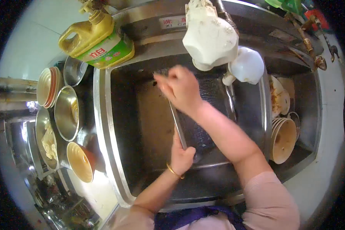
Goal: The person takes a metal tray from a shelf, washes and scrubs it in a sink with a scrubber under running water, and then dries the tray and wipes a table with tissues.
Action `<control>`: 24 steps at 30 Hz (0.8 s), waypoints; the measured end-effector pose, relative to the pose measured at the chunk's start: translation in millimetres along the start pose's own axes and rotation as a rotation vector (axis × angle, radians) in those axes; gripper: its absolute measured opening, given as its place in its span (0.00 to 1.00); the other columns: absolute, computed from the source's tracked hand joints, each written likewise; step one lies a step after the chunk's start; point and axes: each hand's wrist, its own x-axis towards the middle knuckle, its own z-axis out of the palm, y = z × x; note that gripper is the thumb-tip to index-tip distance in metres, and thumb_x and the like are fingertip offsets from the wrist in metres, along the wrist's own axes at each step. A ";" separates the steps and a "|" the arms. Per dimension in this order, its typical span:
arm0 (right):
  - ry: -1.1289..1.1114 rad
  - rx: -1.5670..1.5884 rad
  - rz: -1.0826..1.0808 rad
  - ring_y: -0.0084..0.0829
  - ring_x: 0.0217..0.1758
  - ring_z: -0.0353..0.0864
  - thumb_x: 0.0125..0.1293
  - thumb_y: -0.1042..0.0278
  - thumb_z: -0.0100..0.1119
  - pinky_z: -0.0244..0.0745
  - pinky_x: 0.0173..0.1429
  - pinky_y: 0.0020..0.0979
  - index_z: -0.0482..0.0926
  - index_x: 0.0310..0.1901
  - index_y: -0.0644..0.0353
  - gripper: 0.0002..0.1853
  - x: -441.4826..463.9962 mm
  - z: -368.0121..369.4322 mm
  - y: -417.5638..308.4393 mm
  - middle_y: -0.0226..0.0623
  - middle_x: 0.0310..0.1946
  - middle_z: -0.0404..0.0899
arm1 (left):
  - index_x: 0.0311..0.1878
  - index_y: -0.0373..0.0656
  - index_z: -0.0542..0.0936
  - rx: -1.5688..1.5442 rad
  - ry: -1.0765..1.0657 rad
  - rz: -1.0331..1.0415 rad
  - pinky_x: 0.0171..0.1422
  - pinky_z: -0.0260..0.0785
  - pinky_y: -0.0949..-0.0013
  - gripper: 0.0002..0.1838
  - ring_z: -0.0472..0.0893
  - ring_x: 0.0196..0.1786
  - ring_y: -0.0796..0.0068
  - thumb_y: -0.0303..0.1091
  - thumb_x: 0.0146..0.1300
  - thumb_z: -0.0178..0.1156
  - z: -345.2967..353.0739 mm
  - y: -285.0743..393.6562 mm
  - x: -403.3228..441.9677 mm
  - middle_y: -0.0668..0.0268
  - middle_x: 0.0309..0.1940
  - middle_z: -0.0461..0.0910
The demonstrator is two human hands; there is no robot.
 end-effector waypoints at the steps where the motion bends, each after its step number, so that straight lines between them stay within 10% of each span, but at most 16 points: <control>1: 0.042 0.046 0.012 0.38 0.34 0.75 0.57 0.61 0.63 0.71 0.38 0.38 0.86 0.35 0.50 0.07 12.1 8.4 1.5 0.35 0.28 0.73 | 0.75 0.34 0.45 -0.005 0.001 0.032 0.76 0.48 0.67 0.49 0.58 0.73 0.64 0.17 0.44 0.47 1.9 4.7 -1.4 0.56 0.69 0.58; 6: -0.375 -0.468 0.385 0.48 0.37 0.81 0.64 0.55 0.53 0.75 0.43 0.48 0.82 0.29 0.59 0.17 -7.8 6.0 67.0 0.46 0.36 0.81 | 0.75 0.36 0.44 -0.005 -0.021 -0.004 0.76 0.47 0.62 0.50 0.56 0.72 0.63 0.21 0.45 0.54 -2.8 2.2 -25.8 0.57 0.69 0.56; 9: -0.248 -0.393 0.532 0.51 0.39 0.81 0.65 0.57 0.50 0.75 0.46 0.50 0.82 0.31 0.62 0.18 -64.2 7.6 145.9 0.49 0.40 0.80 | 0.74 0.40 0.43 0.143 -0.023 -0.037 0.75 0.51 0.56 0.58 0.60 0.69 0.61 0.31 0.41 0.68 -10.0 -8.3 -51.2 0.59 0.67 0.58; 11: -0.409 -0.451 0.647 0.50 0.43 0.80 0.64 0.59 0.52 0.75 0.49 0.48 0.82 0.34 0.62 0.15 -84.3 -8.1 144.8 0.50 0.42 0.80 | 0.71 0.40 0.51 -0.083 0.049 -0.203 0.67 0.63 0.59 0.47 0.67 0.64 0.60 0.25 0.47 0.61 -32.4 7.1 -39.2 0.57 0.64 0.62; 14: -0.087 -0.240 0.488 0.52 0.52 0.77 0.61 0.62 0.57 0.72 0.57 0.46 0.80 0.47 0.63 0.16 -118.8 10.9 124.4 0.53 0.49 0.77 | 0.65 0.38 0.61 -0.318 0.178 -0.510 0.51 0.73 0.67 0.35 0.76 0.51 0.65 0.16 0.48 0.52 -76.9 -14.4 9.8 0.57 0.52 0.73; 18: -0.182 -0.366 0.168 0.46 0.65 0.67 0.57 0.65 0.61 0.57 0.71 0.49 0.70 0.60 0.69 0.29 -142.0 43.5 116.0 0.50 0.56 0.74 | 0.58 0.37 0.69 0.111 0.201 -0.364 0.46 0.72 0.68 0.29 0.77 0.43 0.68 0.13 0.48 0.48 -72.1 -58.5 19.8 0.62 0.42 0.76; 19: -0.391 -0.522 0.375 0.44 0.69 0.62 0.58 0.66 0.57 0.51 0.74 0.50 0.69 0.61 0.68 0.29 -130.2 36.7 133.0 0.48 0.58 0.74 | 0.57 0.37 0.70 0.067 0.230 -0.341 0.45 0.72 0.68 0.28 0.77 0.42 0.70 0.13 0.49 0.47 -69.4 -59.9 12.6 0.63 0.40 0.76; 24: -0.545 -0.768 0.221 0.43 0.64 0.68 0.60 0.66 0.51 0.53 0.74 0.46 0.76 0.53 0.67 0.21 -142.9 0.5 196.4 0.46 0.51 0.78 | 0.50 0.36 0.73 0.021 0.399 -0.314 0.31 0.66 0.75 0.22 0.75 0.30 0.79 0.14 0.50 0.47 -46.2 -46.6 21.1 0.68 0.33 0.76</control>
